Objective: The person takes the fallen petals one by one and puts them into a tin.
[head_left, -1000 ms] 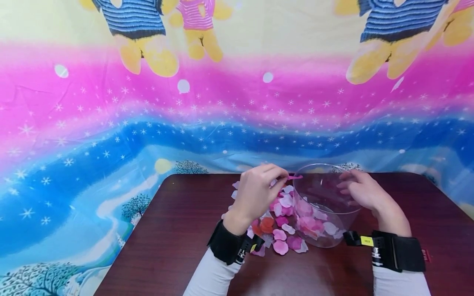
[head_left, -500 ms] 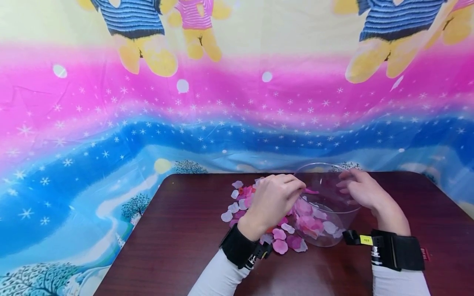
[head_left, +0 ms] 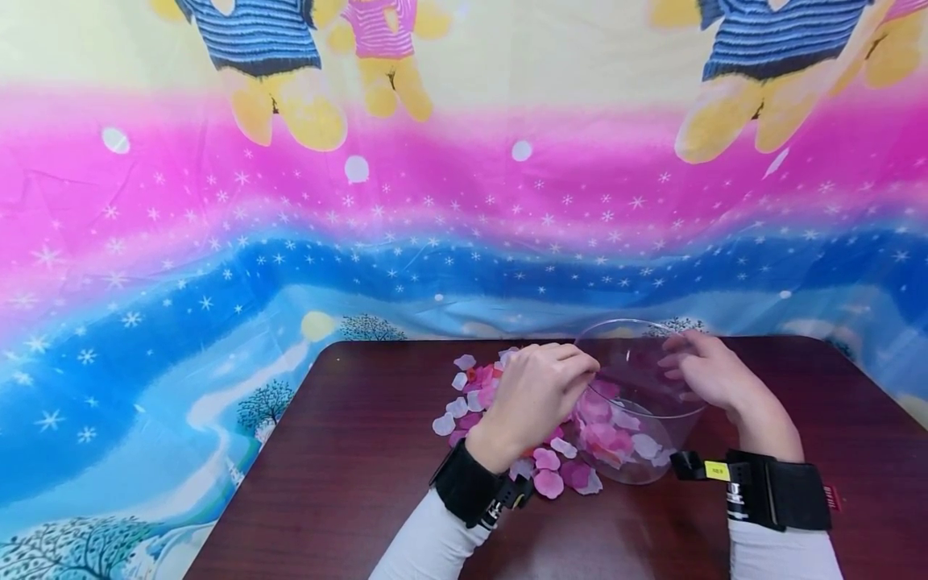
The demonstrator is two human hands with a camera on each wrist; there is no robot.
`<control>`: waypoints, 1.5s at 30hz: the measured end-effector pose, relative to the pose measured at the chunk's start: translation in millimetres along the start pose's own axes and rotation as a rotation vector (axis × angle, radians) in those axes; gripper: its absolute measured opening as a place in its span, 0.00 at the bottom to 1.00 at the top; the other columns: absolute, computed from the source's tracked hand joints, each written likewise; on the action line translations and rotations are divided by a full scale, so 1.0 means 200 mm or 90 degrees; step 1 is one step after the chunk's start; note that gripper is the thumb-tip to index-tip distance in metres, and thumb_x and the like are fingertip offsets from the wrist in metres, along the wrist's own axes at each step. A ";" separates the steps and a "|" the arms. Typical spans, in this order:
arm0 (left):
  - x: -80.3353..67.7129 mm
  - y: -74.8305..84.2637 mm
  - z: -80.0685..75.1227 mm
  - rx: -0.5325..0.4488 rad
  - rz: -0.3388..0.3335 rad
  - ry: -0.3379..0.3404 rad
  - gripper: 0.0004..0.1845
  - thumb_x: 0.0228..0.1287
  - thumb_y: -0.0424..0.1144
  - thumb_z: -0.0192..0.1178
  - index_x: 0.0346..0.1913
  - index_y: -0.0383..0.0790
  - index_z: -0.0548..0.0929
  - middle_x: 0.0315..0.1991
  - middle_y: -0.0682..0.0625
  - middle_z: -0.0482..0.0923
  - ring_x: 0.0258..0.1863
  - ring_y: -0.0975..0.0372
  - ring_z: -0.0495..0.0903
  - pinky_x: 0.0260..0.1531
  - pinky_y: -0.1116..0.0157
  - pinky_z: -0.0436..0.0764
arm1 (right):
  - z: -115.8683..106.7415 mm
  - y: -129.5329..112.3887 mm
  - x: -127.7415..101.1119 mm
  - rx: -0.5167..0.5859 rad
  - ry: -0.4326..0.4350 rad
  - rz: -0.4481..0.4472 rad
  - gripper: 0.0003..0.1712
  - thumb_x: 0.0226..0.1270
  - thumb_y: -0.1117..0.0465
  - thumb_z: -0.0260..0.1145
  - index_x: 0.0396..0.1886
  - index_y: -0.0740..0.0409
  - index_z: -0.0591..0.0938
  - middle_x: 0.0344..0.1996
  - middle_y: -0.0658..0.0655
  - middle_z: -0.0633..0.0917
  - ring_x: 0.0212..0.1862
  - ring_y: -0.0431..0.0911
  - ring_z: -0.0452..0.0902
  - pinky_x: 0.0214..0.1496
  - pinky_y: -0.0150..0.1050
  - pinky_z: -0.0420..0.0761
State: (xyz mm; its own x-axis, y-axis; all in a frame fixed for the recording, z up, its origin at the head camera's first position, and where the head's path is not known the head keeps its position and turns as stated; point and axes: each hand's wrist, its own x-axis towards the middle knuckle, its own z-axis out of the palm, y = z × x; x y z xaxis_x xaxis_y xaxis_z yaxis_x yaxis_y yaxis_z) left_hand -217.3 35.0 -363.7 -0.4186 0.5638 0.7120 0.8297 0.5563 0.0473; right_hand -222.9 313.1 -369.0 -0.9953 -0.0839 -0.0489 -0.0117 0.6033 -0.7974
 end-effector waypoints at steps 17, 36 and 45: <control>-0.07 -0.26 -0.06 -0.026 -0.168 -0.053 0.06 0.68 0.41 0.69 0.46 0.50 0.89 0.45 0.56 0.88 0.34 0.65 0.84 0.28 0.69 0.76 | 0.00 0.00 -0.01 0.003 0.002 0.005 0.25 0.77 0.69 0.39 0.69 0.79 0.60 0.61 0.82 0.73 0.62 0.73 0.74 0.46 0.52 0.86; -0.17 -0.38 0.18 -0.043 -0.242 -0.370 0.17 0.60 0.45 0.76 0.51 0.46 0.88 0.44 0.54 0.87 0.44 0.62 0.83 0.39 0.64 0.81 | 0.00 0.00 -0.01 0.005 0.001 0.002 0.25 0.78 0.68 0.40 0.69 0.77 0.61 0.62 0.81 0.73 0.62 0.73 0.74 0.48 0.54 0.85; -0.18 -0.28 0.26 -0.049 -0.193 -0.419 0.22 0.58 0.43 0.77 0.56 0.49 0.86 0.53 0.54 0.82 0.51 0.64 0.80 0.49 0.69 0.81 | 0.00 -0.01 -0.01 0.009 -0.001 0.007 0.26 0.76 0.68 0.40 0.69 0.77 0.61 0.62 0.81 0.73 0.62 0.72 0.74 0.48 0.54 0.85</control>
State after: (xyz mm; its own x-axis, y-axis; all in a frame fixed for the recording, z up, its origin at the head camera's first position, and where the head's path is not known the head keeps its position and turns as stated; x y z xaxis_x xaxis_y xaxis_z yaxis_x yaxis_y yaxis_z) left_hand -269.1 16.0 -428.5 -0.7496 0.6554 0.0925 0.6554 0.7156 0.2416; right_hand -221.3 311.7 -368.1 -0.9952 -0.0788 -0.0583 0.0001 0.5935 -0.8049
